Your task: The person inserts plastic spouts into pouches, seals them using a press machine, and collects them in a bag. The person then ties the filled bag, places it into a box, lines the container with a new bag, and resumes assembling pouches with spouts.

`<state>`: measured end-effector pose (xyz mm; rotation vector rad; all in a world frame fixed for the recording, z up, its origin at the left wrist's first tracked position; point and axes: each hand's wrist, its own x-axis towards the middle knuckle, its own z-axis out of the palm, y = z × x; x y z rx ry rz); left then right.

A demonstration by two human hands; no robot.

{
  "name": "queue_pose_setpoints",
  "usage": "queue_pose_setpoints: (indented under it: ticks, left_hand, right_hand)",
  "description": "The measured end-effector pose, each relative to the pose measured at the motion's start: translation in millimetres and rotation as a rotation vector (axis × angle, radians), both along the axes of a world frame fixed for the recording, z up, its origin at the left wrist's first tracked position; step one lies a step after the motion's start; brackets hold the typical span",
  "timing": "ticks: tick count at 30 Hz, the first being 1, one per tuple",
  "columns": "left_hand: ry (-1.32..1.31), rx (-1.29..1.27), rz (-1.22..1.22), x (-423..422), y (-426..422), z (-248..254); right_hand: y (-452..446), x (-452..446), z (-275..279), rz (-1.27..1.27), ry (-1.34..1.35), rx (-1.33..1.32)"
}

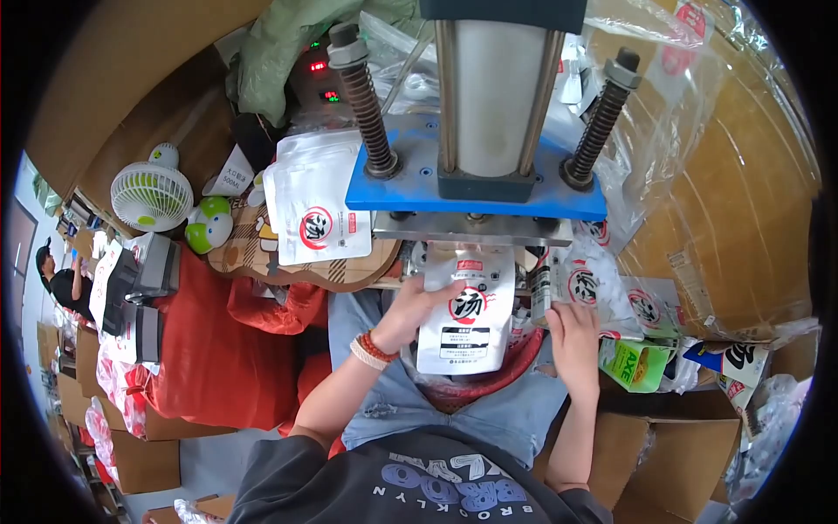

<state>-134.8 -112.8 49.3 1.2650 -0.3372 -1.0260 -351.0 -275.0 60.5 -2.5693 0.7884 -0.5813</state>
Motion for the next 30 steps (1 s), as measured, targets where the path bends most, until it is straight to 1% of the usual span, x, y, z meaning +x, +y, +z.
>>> queue_pose_setpoints:
  ticks: [1,2,4,5,6,7,8,9,10,12,13,14,16,18,19,21,22,23,24,25,26,27,28,29,30]
  left_hand:
    - [-0.106,0.077,-0.045,8,4,5]
    - [-0.399,0.141,0.008,23,13,13]
    - [-0.580,0.098,0.382,61,32,-6]
    - [-1.227,0.512,0.412,80,49,-10]
    - [-1.862,0.948,0.401,98,68,-17]
    - [-1.507,0.886,0.080,110,86,-36]
    - [-1.589,0.793,-0.011,102,99,-34]
    - [-1.676,0.691,-0.109,96,108,-32]
    - [-1.760,0.496,-0.026,96,117,-42]
    - [-1.370,0.544,0.096,73,125,-32]
    - [-1.337,0.563,0.205,57,119,-16]
    - [-1.334,0.565,0.207,45,116,-8]
    - [-1.334,0.289,0.346,24,110,3]
    - [-1.430,0.206,0.319,3,100,17]
    - [-1.472,0.174,0.292,-7,96,26]
    - [-1.572,0.043,0.127,-17,93,50]
    - [-1.594,-0.022,0.024,-21,94,64]
    - [-1.559,-0.147,-0.051,-24,95,78]
    - [-1.557,-0.149,-0.051,-28,95,81]
    - [-1.452,-0.177,-0.099,-34,95,81]
    - [-1.348,-0.205,-0.148,-39,92,80]
    - [-1.358,-0.147,-0.190,-39,86,74]
    - [-1.111,0.024,-0.221,-40,78,59]
    - [-0.860,0.187,-0.246,-41,68,42]
    - [-0.787,0.206,-0.226,-38,54,32]
  right_hand:
    - [-3,-3,0,0.020,-0.049,0.014]
    - [-7,-6,4,0.027,-0.051,0.014]
    - [-16,-14,15,0.077,-0.076,0.281]
    - [-22,-16,12,0.052,-0.127,0.370]
    - [-20,-14,11,0.056,-0.126,0.371]
    - [-16,-11,10,-0.016,-0.296,0.399]
    - [-14,-6,11,-0.087,-0.471,0.421]
    - [-11,-5,16,-0.031,-0.528,0.387]
    - [-4,-2,25,-0.040,-0.535,0.390]
    - [20,6,56,0.172,-0.583,0.072]
    - [30,9,64,0.213,-0.622,0.008]
    - [40,12,69,0.239,-0.618,-0.036]
    - [61,26,73,0.299,-0.614,-0.091]
    - [70,51,62,0.425,-0.562,-0.107]
    - [69,59,54,0.528,-0.514,-0.063]
    - [75,55,65,0.635,-0.456,-0.057]
    - [75,45,79,0.637,-0.495,-0.066]
    - [76,34,88,0.674,-0.528,0.011]
    - [76,25,96,0.705,-0.560,0.090]
    - [74,19,102,0.709,-0.549,0.122]
    - [70,18,100,0.657,-0.502,0.125]
    - [66,20,96,0.605,-0.457,0.127]
    - [59,25,95,0.551,-0.375,0.129]
    - [55,29,87,0.445,-0.383,0.110]
    - [51,31,78,0.340,-0.392,0.090]
